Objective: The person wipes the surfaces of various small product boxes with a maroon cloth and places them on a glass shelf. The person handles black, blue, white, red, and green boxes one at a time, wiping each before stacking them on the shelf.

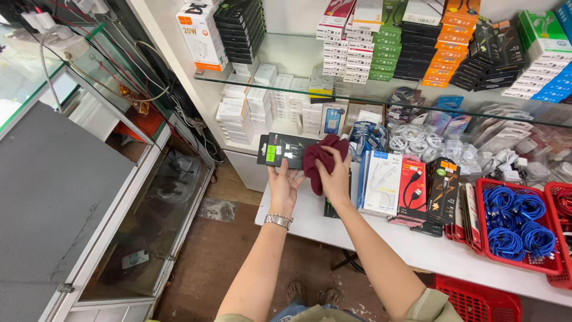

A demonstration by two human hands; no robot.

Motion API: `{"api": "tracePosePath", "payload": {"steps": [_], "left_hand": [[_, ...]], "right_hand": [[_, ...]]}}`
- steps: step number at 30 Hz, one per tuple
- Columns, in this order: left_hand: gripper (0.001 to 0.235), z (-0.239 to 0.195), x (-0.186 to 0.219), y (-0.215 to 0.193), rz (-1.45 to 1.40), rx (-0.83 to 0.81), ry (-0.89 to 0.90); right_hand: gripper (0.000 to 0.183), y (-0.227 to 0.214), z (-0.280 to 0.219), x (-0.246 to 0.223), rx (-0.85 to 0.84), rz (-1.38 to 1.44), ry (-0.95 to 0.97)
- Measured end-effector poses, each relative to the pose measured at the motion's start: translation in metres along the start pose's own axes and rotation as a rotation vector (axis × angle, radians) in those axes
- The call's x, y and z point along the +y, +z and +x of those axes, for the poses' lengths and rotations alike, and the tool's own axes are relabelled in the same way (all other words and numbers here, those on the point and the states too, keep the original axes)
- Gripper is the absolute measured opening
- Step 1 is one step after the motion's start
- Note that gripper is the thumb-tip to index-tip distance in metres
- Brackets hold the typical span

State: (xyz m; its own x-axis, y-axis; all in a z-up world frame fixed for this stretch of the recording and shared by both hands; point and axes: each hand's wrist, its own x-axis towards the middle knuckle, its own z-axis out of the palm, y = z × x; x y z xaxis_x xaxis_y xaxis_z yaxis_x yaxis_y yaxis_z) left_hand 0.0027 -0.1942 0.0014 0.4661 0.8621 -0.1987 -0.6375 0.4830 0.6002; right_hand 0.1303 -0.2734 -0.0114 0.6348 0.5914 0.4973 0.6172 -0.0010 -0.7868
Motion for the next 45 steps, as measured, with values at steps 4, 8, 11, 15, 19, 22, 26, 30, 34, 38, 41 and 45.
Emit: {"api": "tracePosePath", "payload": {"steps": [4,8,11,15,19,22,26,30,34,38,41,45], "left_hand": [[0.055,0.003,-0.002,-0.014,-0.008,0.027,-0.089],[0.044,0.013,0.003,-0.027,-0.039,-0.081,-0.155],[0.046,0.021,0.007,-0.037,-0.030,0.034,-0.315],[0.064,0.050,0.013,-0.036,0.074,0.203,-0.457],[0.066,0.061,-0.006,-0.045,-0.045,-0.109,-0.397],[0.055,0.055,-0.027,-0.044,0.134,-0.300,-0.245],[0.060,0.033,-0.031,-0.026,0.324,-0.128,-0.382],[0.064,0.009,-0.014,-0.007,0.337,-0.165,-0.438],[0.060,0.014,-0.001,0.001,0.334,-0.045,-0.164],[0.055,0.031,-0.001,-0.004,0.575,0.062,0.224],[0.045,0.039,-0.001,-0.001,1.141,0.178,0.362],[0.071,0.032,-0.005,0.009,0.838,0.128,0.050]], "right_hand": [[0.042,-0.013,0.012,0.001,0.117,0.581,0.559],[0.050,-0.019,0.025,-0.001,0.000,1.026,0.793],[0.056,-0.021,0.008,-0.017,-0.177,0.679,0.480],[0.057,-0.030,-0.003,-0.046,-0.483,0.363,0.124],[0.042,-0.027,-0.016,-0.061,-0.628,0.273,0.055],[0.039,-0.017,-0.014,-0.055,-0.556,0.120,0.016],[0.056,-0.010,0.010,-0.025,-0.345,-0.001,-0.070],[0.044,-0.005,0.032,0.004,-0.142,0.076,0.133],[0.043,0.000,0.028,0.010,-0.292,0.680,0.705],[0.049,-0.006,0.004,0.000,-0.443,0.638,0.731],[0.053,-0.007,-0.002,-0.014,-0.384,0.418,0.423],[0.052,-0.006,-0.008,-0.030,-0.274,0.099,0.170]]}}
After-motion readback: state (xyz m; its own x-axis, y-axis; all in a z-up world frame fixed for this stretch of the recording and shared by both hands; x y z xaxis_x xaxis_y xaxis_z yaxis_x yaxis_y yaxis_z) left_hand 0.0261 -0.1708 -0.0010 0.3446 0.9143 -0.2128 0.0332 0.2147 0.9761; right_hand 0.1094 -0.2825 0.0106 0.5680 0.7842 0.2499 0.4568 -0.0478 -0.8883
